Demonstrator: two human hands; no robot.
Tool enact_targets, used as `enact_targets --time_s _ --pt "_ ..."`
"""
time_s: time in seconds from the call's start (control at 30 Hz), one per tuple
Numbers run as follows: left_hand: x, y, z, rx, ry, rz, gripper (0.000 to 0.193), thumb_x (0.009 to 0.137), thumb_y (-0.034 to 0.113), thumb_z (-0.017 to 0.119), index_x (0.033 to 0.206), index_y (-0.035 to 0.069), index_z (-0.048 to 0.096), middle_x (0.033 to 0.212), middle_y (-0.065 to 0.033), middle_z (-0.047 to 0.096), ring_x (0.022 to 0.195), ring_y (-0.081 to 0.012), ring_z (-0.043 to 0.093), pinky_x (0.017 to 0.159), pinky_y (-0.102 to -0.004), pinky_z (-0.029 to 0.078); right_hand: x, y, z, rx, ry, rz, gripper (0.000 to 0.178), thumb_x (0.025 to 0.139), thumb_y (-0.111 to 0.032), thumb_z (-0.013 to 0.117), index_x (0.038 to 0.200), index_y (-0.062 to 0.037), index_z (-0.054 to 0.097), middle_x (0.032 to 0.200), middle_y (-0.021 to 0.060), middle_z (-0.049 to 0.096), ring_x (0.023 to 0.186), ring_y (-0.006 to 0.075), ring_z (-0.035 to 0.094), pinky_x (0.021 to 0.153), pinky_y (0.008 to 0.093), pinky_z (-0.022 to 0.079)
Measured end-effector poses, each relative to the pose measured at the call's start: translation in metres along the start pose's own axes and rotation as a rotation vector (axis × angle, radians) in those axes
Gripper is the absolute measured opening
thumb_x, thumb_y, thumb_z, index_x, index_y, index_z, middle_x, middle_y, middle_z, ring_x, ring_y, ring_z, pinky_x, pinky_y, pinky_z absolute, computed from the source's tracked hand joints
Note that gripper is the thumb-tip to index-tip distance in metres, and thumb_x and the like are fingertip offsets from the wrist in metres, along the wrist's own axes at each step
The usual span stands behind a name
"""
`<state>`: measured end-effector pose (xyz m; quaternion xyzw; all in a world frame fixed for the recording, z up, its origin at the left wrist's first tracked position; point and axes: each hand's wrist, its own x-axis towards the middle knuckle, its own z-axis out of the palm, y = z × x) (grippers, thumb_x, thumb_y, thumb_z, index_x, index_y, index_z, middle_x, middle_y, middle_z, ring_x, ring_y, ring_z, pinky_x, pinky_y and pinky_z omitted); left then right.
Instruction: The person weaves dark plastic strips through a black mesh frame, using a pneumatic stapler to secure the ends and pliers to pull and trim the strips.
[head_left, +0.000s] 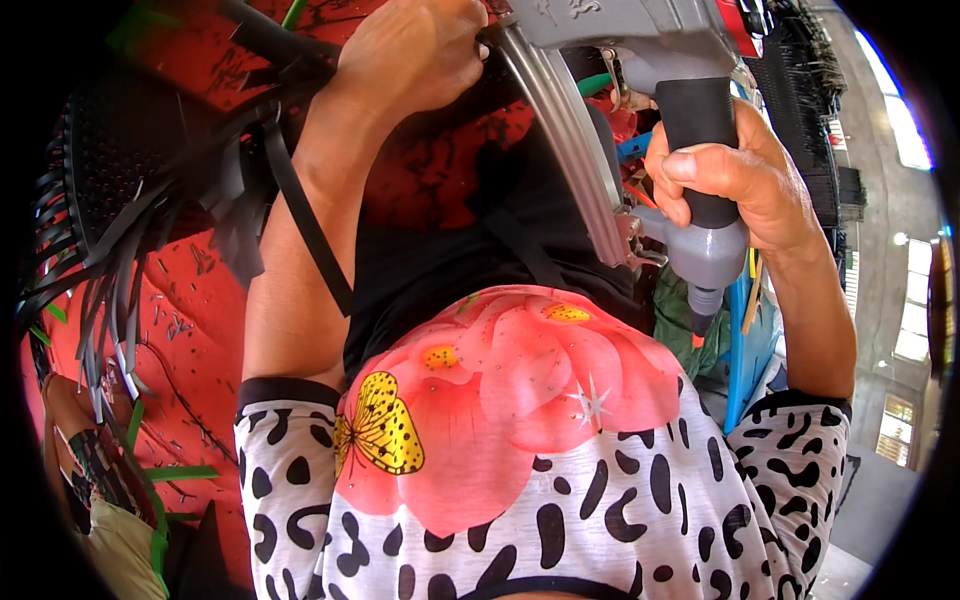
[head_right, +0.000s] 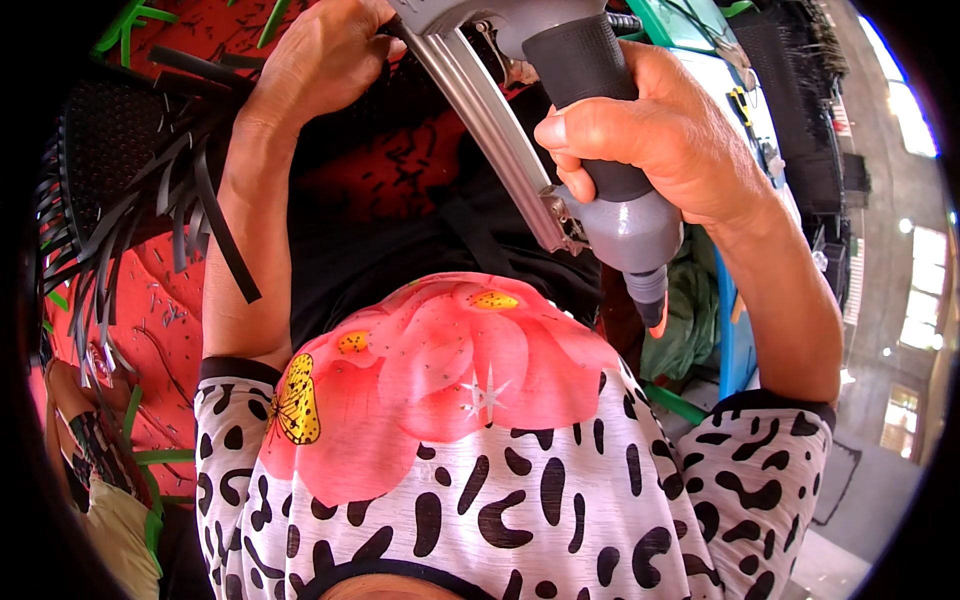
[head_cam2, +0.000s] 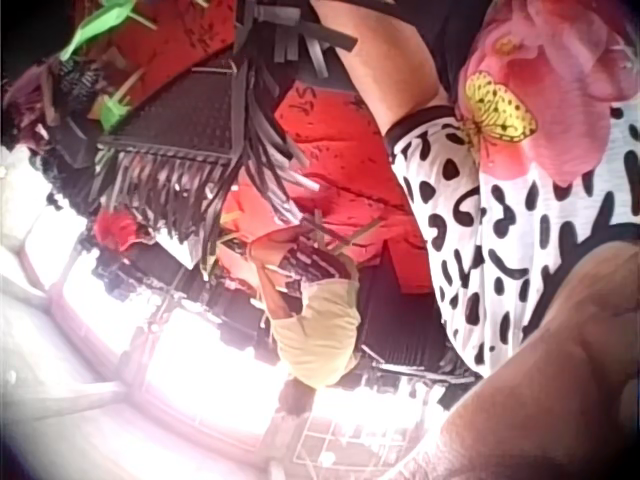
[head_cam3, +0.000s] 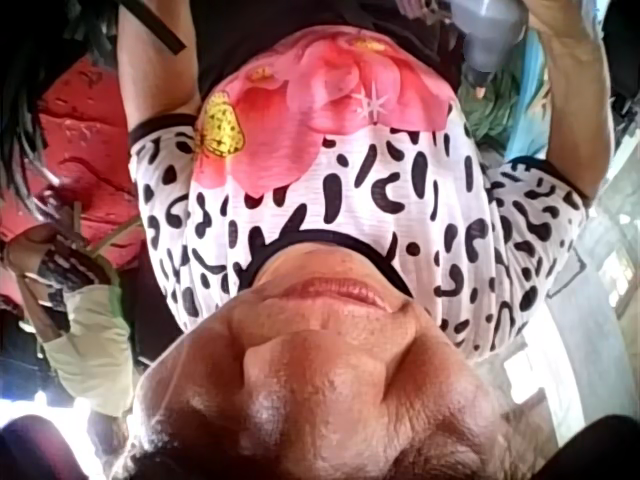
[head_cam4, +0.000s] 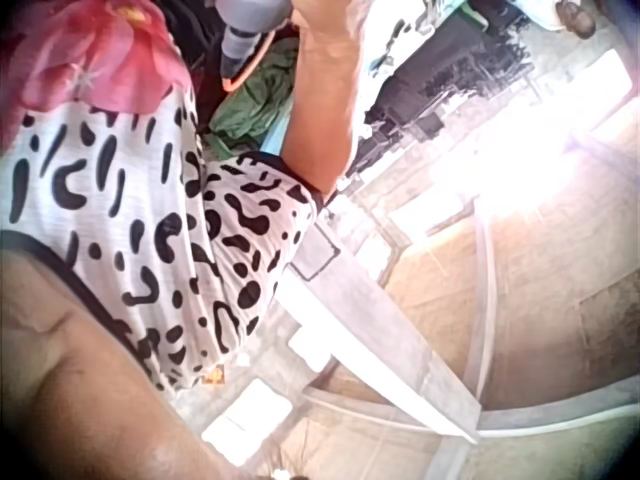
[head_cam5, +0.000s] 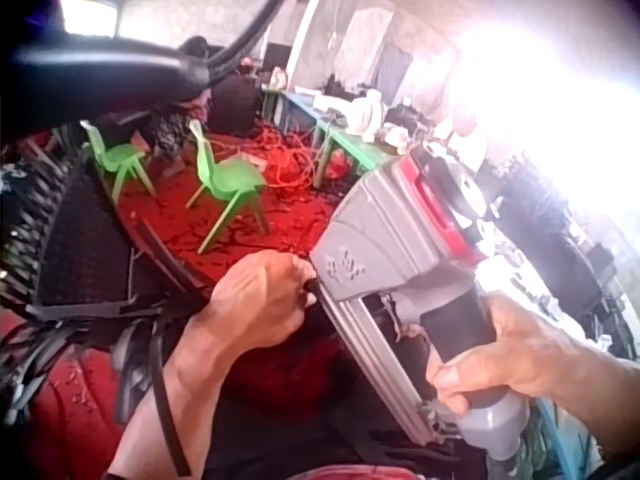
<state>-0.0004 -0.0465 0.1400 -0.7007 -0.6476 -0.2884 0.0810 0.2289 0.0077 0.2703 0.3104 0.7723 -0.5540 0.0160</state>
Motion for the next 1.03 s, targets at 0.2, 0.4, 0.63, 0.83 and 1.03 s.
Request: enact_targets --time_s 0.2,0.4,0.63,0.83,1.03 --pt "-0.002 0.004 -0.006 -0.116 0.027 -0.054 0.012 0.072 0.014 0.055 0.069 0.003 0.057 0.062 -0.0182 0.057 0.066 -0.0355 0.059 0.064 -0.0414 0.048 -0.002 -0.004 0.006 -0.005 0.049 -0.010 0.021 0.076 -0.023 0.062 0.072 -0.0037 0.056 0.057 0.0045 0.056 0.053 0.0092 0.053 0.054 0.0245 0.042" --pt "-0.002 0.011 -0.015 -0.080 -0.013 -0.093 0.013 0.070 0.013 0.057 0.070 0.000 0.060 0.066 -0.0207 0.059 0.070 -0.0365 0.060 0.066 -0.0432 0.048 0.002 -0.001 0.000 -0.054 0.015 -0.040 0.021 0.076 -0.024 0.061 0.068 -0.0053 0.055 0.056 0.0035 0.056 0.052 0.0086 0.052 0.053 0.0244 0.041" --pt "-0.006 0.011 -0.018 -0.098 -0.037 -0.126 0.015 0.066 0.012 0.061 0.071 -0.002 0.062 0.067 -0.0228 0.059 0.071 -0.0384 0.060 0.068 -0.0440 0.048 0.000 -0.002 0.004 -0.055 0.021 0.018 0.022 0.075 -0.025 0.062 0.066 -0.0061 0.056 0.055 0.0033 0.056 0.051 0.0086 0.052 0.053 0.0244 0.041" --pt "-0.007 0.012 -0.016 -0.146 -0.017 -0.135 0.013 0.066 0.012 0.061 0.070 -0.001 0.062 0.066 -0.0221 0.059 0.070 -0.0382 0.060 0.068 -0.0439 0.048 0.000 -0.001 0.007 -0.024 0.060 0.018 0.022 0.074 -0.025 0.063 0.073 -0.0043 0.058 0.056 0.0038 0.057 0.051 0.0092 0.052 0.053 0.0249 0.043" --pt "-0.007 0.005 -0.009 -0.145 0.063 -0.074 0.015 0.066 0.013 0.062 0.073 0.001 0.064 0.069 -0.0209 0.060 0.074 -0.0375 0.060 0.071 -0.0425 0.049 -0.002 -0.001 0.006 0.046 0.045 0.052 0.024 0.074 -0.025 0.064 0.076 -0.0018 0.058 0.057 0.0067 0.057 0.052 0.0112 0.054 0.055 0.0272 0.045"
